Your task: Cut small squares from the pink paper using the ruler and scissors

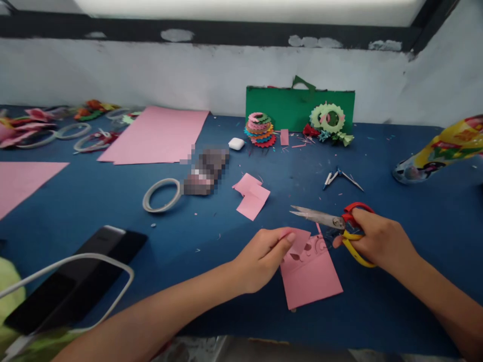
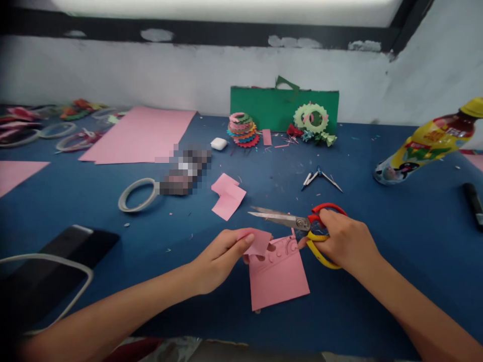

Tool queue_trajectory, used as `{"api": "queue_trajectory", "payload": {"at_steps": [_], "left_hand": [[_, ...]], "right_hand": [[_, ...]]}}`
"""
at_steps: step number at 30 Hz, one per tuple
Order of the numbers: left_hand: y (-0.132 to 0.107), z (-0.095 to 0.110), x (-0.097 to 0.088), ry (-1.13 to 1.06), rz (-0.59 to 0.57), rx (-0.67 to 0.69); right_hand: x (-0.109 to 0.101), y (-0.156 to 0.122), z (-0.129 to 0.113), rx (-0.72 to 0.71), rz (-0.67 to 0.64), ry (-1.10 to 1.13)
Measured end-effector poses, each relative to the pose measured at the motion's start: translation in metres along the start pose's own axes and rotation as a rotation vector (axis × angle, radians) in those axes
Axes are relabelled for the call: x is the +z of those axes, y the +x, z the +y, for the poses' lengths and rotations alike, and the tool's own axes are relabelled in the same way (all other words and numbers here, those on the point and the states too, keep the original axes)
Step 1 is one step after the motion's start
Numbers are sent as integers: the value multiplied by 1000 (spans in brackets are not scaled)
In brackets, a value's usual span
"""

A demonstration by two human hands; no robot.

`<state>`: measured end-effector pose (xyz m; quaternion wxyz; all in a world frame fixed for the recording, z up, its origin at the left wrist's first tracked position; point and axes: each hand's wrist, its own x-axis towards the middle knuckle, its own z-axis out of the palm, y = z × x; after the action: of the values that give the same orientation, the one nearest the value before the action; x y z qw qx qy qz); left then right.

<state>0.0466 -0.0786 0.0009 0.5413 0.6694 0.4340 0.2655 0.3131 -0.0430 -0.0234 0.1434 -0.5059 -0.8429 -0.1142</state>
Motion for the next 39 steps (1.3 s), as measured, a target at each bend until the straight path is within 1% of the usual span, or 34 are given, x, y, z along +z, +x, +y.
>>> {"api": "queue_trajectory", "payload": {"at_steps": [5,8,10,12,14,16,18,22,25,29,34,39], "left_hand": [[5,-4,-4,84,54,-8],[8,-9,-9,100,72,44],[11,-13,-16,100,99,89],[16,-18,-26,174,179,104],[20,-23,-36,312,305,100],[24,-27,-45,431,383,105],[27,-30,-49,527,372,106],[28,-36,-50,704,266,42],[29,-40,-50,768,272,6],[30,-42,-53,759,302,-2],[30,-38,-56,735,276,-2],[30,-37,-57,728,287,1]], "right_hand": [[14,2,9,97,-110,-24],[22,3,16,163,-209,-1],[27,4,20,197,-260,26],[30,5,22,223,-285,32],[31,6,23,235,-309,31],[31,7,23,239,-337,40],[32,7,24,239,-357,50],[35,6,28,228,-377,60],[38,5,33,209,-386,83],[41,4,34,187,-351,104],[41,3,31,188,-328,80],[40,3,29,181,-325,86]]}}
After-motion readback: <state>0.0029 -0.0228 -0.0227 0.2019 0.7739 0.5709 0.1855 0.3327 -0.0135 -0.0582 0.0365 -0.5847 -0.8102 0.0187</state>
